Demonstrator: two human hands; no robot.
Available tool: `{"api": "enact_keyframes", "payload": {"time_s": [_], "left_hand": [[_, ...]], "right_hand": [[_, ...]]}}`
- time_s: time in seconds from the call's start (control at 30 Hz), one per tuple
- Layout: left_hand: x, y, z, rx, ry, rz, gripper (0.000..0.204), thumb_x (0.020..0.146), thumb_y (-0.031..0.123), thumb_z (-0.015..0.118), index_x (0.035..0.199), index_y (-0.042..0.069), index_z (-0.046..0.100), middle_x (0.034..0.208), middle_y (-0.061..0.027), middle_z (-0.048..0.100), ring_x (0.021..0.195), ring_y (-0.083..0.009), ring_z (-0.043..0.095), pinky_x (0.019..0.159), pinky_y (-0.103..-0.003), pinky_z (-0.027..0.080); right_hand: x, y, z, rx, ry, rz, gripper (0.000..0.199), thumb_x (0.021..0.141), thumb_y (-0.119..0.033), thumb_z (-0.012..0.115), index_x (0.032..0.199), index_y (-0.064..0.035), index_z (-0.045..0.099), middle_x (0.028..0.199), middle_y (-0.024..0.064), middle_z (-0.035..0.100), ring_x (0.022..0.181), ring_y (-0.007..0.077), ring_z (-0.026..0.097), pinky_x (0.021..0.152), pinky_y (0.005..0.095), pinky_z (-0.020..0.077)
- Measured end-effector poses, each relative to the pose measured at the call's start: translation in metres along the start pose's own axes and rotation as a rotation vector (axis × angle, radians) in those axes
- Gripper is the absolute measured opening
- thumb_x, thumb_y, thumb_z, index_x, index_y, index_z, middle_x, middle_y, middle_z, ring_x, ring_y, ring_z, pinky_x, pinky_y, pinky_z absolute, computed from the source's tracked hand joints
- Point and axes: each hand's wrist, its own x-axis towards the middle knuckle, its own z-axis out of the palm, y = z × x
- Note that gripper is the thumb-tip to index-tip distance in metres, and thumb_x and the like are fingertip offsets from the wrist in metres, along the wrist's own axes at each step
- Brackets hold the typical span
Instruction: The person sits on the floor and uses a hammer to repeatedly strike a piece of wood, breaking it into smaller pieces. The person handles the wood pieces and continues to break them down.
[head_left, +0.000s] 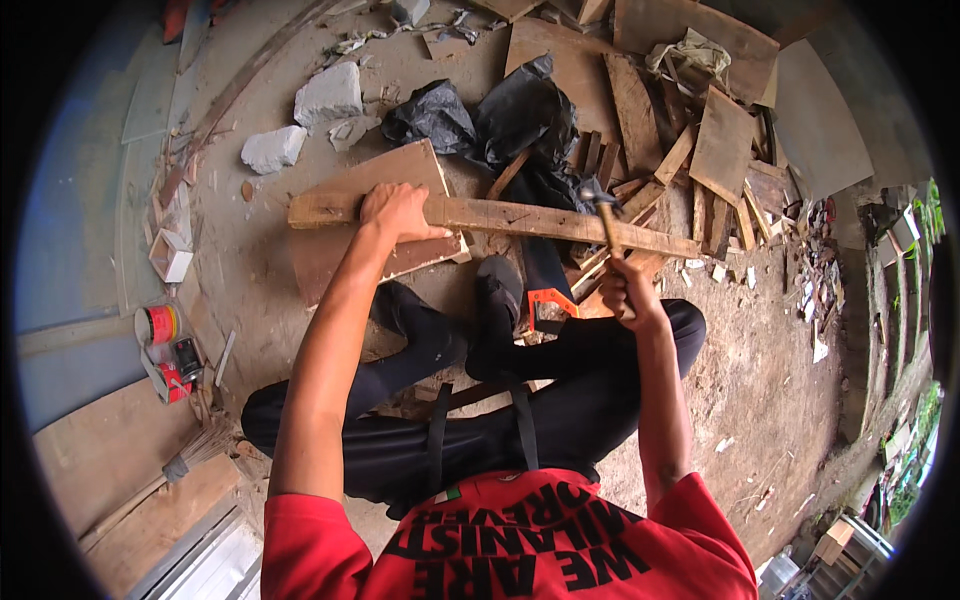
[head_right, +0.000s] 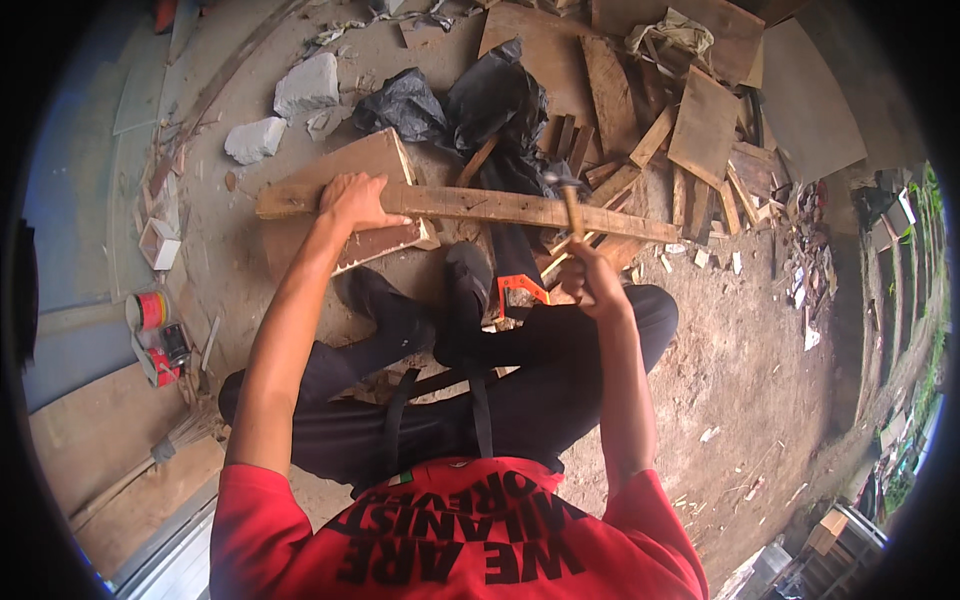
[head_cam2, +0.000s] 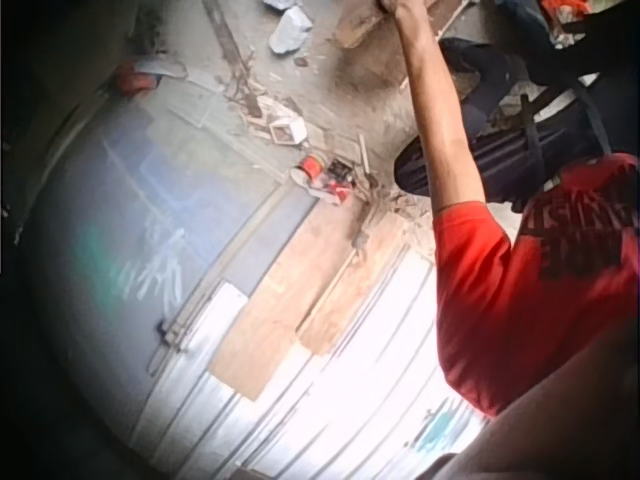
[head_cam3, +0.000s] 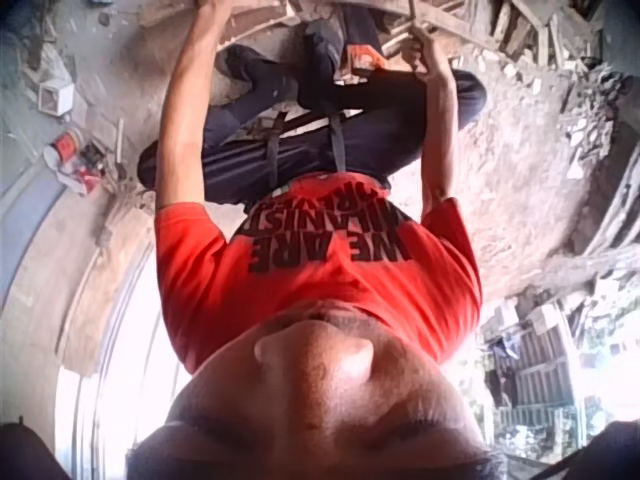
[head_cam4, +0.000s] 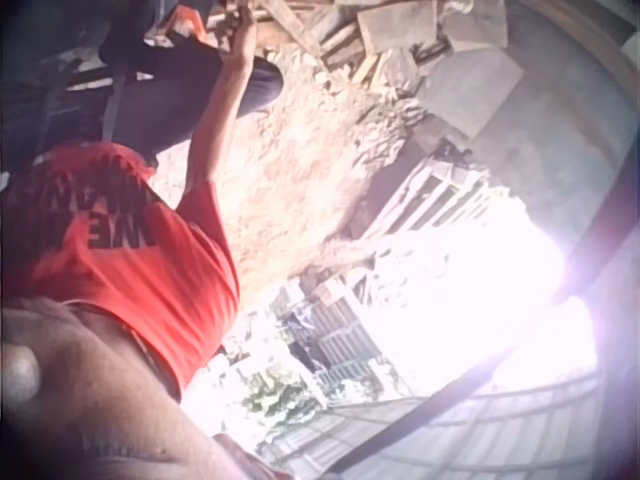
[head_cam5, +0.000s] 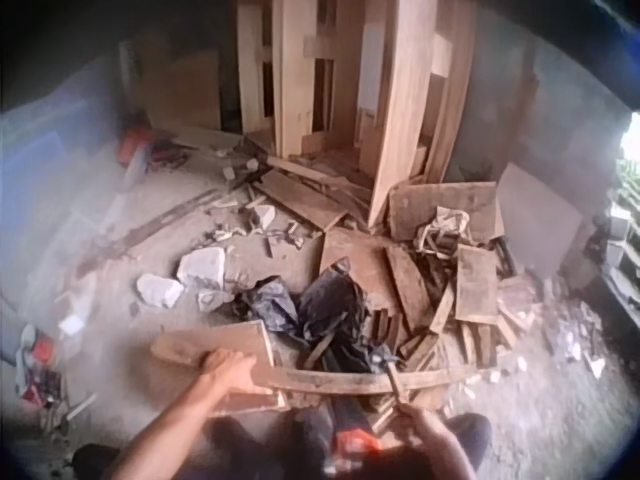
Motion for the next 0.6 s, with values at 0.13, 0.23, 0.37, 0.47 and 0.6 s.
{"api": "enact_keyframes", "payload": {"time_s": [0.13, 0.23, 0.37, 0.47, 0.6], "left_hand": [[-0.001, -0.009, 0.008, 0.018, 0.0, -0.005, 0.084, 0.06, 0.07, 0.074, 0.108, 0.002, 0.069, 0.099, -0.0217, 0.071, 0.096, -0.0358, 0.068, 0.087, -0.045, 0.053], [0.001, -0.007, 0.005, 0.034, 0.018, -0.002, 0.084, 0.06, 0.07, 0.075, 0.108, 0.002, 0.069, 0.099, -0.0212, 0.071, 0.096, -0.0356, 0.069, 0.087, -0.044, 0.053], [0.003, -0.003, 0.003, 0.034, -0.034, 0.005, 0.084, 0.06, 0.07, 0.075, 0.11, 0.003, 0.068, 0.099, -0.0209, 0.071, 0.096, -0.0356, 0.068, 0.087, -0.044, 0.053], [-0.002, -0.009, 0.006, 0.019, 0.004, 0.0, 0.083, 0.06, 0.07, 0.075, 0.108, 0.003, 0.069, 0.098, -0.0215, 0.071, 0.096, -0.0358, 0.068, 0.087, -0.044, 0.053], [-0.001, -0.008, 0.004, 0.035, 0.012, 0.008, 0.08, 0.06, 0.07, 0.075, 0.105, 0.003, 0.07, 0.098, -0.0203, 0.071, 0.094, -0.0348, 0.069, 0.086, -0.043, 0.054]], "right_hand": [[-0.045, -0.012, 0.047, -0.338, -0.251, 0.155, 0.023, 0.102, -0.033, 0.052, 0.096, -0.011, 0.049, 0.061, -0.0061, 0.032, 0.045, 0.005, 0.029, 0.037, 0.021, 0.0236], [-0.041, -0.023, 0.038, -0.333, -0.151, 0.04, 0.022, 0.102, -0.033, 0.051, 0.092, -0.0137, 0.048, 0.061, -0.0073, 0.033, 0.044, 0.0047, 0.029, 0.036, 0.0218, 0.0231], [-0.009, -0.023, 0.018, -0.148, -0.126, 0.031, 0.021, 0.102, -0.033, 0.05, 0.093, -0.0144, 0.047, 0.06, -0.008, 0.032, 0.045, 0.004, 0.03, 0.036, 0.0216, 0.0228], [-0.036, -0.005, 0.043, -0.329, -0.173, 0.186, 0.02, 0.103, -0.032, 0.05, 0.096, -0.0129, 0.049, 0.06, -0.0079, 0.03, 0.046, 0.0047, 0.03, 0.038, 0.02, 0.0234], [-0.039, 0.006, 0.024, -0.16, -0.124, 0.052, 0.022, 0.103, -0.033, 0.048, 0.091, -0.0139, 0.046, 0.06, -0.0073, 0.03, 0.045, 0.0053, 0.029, 0.038, 0.0209, 0.0231]]}}
